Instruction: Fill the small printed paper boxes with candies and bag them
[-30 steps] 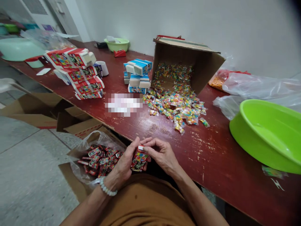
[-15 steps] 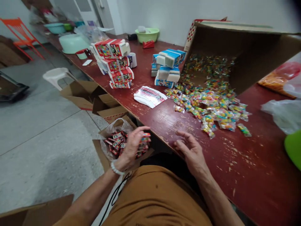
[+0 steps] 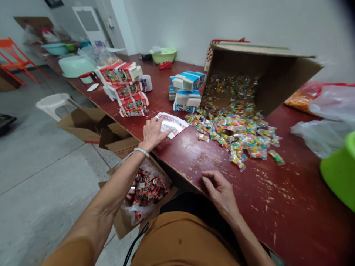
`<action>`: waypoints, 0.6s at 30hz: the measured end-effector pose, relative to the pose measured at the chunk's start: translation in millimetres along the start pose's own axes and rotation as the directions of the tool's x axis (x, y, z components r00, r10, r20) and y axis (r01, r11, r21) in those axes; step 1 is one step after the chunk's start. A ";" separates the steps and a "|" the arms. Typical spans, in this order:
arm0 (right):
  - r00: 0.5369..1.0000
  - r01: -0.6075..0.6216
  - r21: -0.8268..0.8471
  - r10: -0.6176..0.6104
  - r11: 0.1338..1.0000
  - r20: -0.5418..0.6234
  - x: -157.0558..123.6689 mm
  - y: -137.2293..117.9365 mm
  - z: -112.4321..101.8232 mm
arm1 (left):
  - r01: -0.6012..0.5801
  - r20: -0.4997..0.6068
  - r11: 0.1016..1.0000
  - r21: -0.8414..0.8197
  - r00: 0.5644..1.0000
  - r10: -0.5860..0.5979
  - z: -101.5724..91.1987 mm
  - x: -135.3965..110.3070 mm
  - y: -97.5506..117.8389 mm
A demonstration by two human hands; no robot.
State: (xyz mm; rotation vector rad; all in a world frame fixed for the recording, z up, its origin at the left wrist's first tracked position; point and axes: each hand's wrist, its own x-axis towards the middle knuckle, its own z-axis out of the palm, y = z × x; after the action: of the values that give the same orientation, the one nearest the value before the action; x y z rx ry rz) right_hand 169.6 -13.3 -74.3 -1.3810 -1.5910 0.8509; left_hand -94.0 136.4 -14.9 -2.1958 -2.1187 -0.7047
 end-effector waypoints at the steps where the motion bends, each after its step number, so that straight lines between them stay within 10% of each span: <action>1: 1.000 0.027 -0.011 -0.027 1.000 -0.011 -0.2 -0.4 0.6 | -0.015 0.026 0.997 0.079 1.000 0.013 6.6 8.1 7.9; 18: 1.000 -0.002 0.071 0.003 0.998 -0.017 6.4 -1.0 0.1 | -0.120 0.128 0.932 0.341 0.989 0.080 38.7 21.6 18.5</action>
State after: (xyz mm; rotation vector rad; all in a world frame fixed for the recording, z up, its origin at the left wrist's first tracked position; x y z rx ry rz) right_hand 168.8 -7.1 -72.4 -1.3375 -1.5318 0.8858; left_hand -64.8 167.3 -37.3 -2.1675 -1.9730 -0.1819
